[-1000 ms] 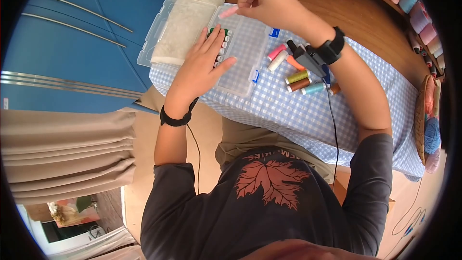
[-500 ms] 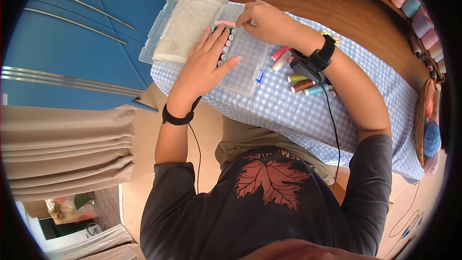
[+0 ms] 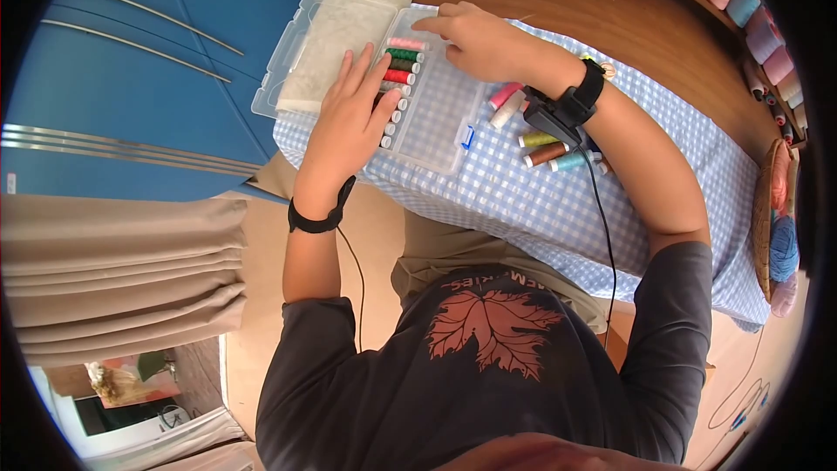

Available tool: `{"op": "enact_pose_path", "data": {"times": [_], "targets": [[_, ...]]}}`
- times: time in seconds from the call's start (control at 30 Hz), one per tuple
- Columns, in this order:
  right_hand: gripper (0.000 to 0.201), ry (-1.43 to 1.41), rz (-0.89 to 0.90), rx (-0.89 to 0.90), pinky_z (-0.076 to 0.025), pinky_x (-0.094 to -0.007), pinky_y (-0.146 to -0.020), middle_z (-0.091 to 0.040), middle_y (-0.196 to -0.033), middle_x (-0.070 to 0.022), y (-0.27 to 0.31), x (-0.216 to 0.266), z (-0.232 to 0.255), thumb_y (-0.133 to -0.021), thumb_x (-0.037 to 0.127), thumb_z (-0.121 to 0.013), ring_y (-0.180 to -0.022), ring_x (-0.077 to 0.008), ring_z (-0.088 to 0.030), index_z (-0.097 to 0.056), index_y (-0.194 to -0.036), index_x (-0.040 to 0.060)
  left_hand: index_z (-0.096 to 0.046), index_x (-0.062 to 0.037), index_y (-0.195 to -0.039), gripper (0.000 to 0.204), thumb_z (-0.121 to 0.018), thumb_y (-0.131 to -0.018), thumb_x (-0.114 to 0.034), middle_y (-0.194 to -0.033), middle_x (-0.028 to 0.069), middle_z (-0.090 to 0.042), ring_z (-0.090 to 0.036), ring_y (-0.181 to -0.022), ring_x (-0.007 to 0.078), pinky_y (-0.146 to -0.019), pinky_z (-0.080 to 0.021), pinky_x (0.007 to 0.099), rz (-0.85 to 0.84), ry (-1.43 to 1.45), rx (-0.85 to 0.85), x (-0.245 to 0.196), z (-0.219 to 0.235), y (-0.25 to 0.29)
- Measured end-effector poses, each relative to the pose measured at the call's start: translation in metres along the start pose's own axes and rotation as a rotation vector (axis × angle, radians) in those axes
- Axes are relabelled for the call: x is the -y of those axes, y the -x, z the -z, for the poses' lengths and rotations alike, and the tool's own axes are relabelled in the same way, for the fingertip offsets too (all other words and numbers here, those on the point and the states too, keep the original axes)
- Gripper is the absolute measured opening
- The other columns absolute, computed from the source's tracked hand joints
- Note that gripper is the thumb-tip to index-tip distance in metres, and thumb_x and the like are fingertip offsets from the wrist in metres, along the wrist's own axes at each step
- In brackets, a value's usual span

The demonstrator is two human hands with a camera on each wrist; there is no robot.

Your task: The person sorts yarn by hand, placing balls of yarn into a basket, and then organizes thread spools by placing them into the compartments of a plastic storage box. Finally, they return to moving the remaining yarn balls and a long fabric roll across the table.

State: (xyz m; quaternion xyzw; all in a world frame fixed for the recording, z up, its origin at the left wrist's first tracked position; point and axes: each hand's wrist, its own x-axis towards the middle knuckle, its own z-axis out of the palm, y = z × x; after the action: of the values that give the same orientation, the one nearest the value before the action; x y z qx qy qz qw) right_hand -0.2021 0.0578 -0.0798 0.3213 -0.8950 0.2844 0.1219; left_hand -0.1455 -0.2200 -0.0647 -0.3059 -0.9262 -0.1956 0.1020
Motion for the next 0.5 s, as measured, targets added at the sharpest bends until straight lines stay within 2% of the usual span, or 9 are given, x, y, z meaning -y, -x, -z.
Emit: {"op": "enact_pose_path", "data": {"times": [0.03, 0.1, 0.17, 0.23, 0.27, 0.33, 0.37, 0.43, 0.5], "targets": [[0.053, 0.063, 0.035, 0.062, -0.052, -0.0494, -0.104, -0.066, -0.122, -0.0186, 0.001, -0.001, 0.0, -0.09, -0.006, -0.058, -0.121, -0.0401, -0.061, -0.069, -0.14, 0.0067, -0.057, -0.0007, -0.157, 0.061, -0.059, -0.112, -0.042, -0.172, 0.0241, -0.044, -0.034, -0.16, 0.0514, -0.129, -0.033, 0.0533, -0.002, -0.001, 0.001, -0.006, 0.0, 0.0], [0.061, 0.041, 0.014, 0.083, -0.051, -0.0492, -0.105, -0.066, -0.123, -0.0189, 0.001, 0.003, 0.007, -0.089, -0.007, -0.057, -0.122, -0.0409, -0.06, -0.067, -0.146, 0.0086, -0.065, -0.001, -0.148, 0.048, -0.067, -0.107, -0.025, -0.163, 0.0219, -0.054, -0.047, -0.152, 0.0454, -0.124, -0.039, 0.05, -0.075, -0.012, -0.088, -0.028, 0.0, 0.001], [0.068, 0.018, -0.007, 0.107, -0.051, -0.0491, -0.106, -0.065, -0.123, -0.0192, 0.002, 0.001, 0.007, -0.087, -0.008, -0.057, -0.123, -0.0416, -0.059, -0.064, -0.153, 0.0105, -0.068, -0.0016, -0.143, 0.045, -0.071, -0.103, -0.023, -0.155, 0.0201, -0.059, -0.052, -0.145, 0.0432, -0.121, -0.042, 0.0503, -0.165, -0.013, -0.115, -0.046, -0.004, 0.003], [0.06, 0.007, -0.023, 0.025, -0.052, -0.0484, -0.104, -0.064, -0.126, -0.0204, -0.001, -0.007, 0.003, -0.087, -0.007, -0.057, -0.119, -0.0419, -0.061, -0.068, -0.144, 0.0081, -0.071, -0.0023, -0.138, 0.042, -0.075, -0.1, -0.021, -0.148, 0.0183, -0.064, -0.057, -0.139, 0.041, -0.118, -0.045, 0.0507, -0.252, -0.014, -0.145, -0.068, -0.008, 0.006], [0.06, 0.007, -0.024, 0.026, -0.052, -0.0484, -0.104, -0.064, -0.126, -0.0204, 0.0, -0.005, 0.008, -0.087, -0.007, -0.057, -0.119, -0.0419, -0.061, -0.068, -0.144, 0.0081, -0.073, -0.0039, -0.135, 0.041, -0.077, -0.098, -0.022, -0.145, 0.0164, -0.064, -0.057, -0.138, 0.0391, -0.117, -0.046, 0.0501, -0.29, 0.024, -0.084, -0.08, -0.011, 0.008], [0.039, -0.073, -0.052, 0.065, -0.053, -0.0461, -0.092, -0.066, -0.115, -0.0206, 0.002, 0.0, 0.025, -0.087, -0.004, -0.059, -0.104, -0.0386, -0.064, -0.069, -0.124, 0.002, -0.074, -0.0055, -0.132, 0.04, -0.078, -0.097, -0.023, -0.143, 0.0146, -0.065, -0.057, -0.137, 0.0372, -0.116, -0.047, 0.0495, -0.327, 0.063, -0.024, -0.103, -0.021, 0.015], [0.039, -0.072, -0.052, 0.066, -0.053, -0.0461, -0.092, -0.066, -0.115, -0.0206, 0.001, 0.005, 0.035, -0.087, -0.004, -0.059, -0.104, -0.0386, -0.064, -0.069, -0.124, 0.002, -0.074, -0.0064, -0.132, 0.04, -0.079, -0.096, -0.023, -0.143, 0.0134, -0.064, -0.056, -0.137, 0.0358, -0.115, -0.047, 0.0485, -0.394, 0.072, 0.022, -0.113, -0.027, 0.019], [0.014, -0.098, -0.156, 0.221, -0.052, -0.0438, -0.078, -0.067, -0.096, -0.018, -0.002, 0.012, 0.053, -0.087, -0.002, -0.061, -0.086, -0.034, -0.064, -0.064, -0.101, -0.0009, -0.075, -0.0073, -0.132, 0.04, -0.08, -0.095, -0.022, -0.142, 0.0121, -0.063, -0.056, -0.138, 0.0345, -0.114, -0.047, 0.0475, -0.459, 0.083, 0.067, -0.132, -0.037, 0.023], [0.008, -0.099, -0.129, 0.225, -0.05, -0.0437, -0.074, -0.065, -0.087, -0.0165, 0.0, 0.009, 0.058, -0.087, -0.002, -0.061, -0.08, -0.0324, -0.061, -0.061, -0.095, -0.0013, -0.075, -0.0069, -0.13, 0.039, -0.079, -0.094, -0.019, -0.142, 0.0097, -0.063, -0.055, -0.138, 0.0315, -0.112, -0.048, 0.0464, -0.464, 0.069, 0.015, -0.147, -0.045, 0.023]]}}
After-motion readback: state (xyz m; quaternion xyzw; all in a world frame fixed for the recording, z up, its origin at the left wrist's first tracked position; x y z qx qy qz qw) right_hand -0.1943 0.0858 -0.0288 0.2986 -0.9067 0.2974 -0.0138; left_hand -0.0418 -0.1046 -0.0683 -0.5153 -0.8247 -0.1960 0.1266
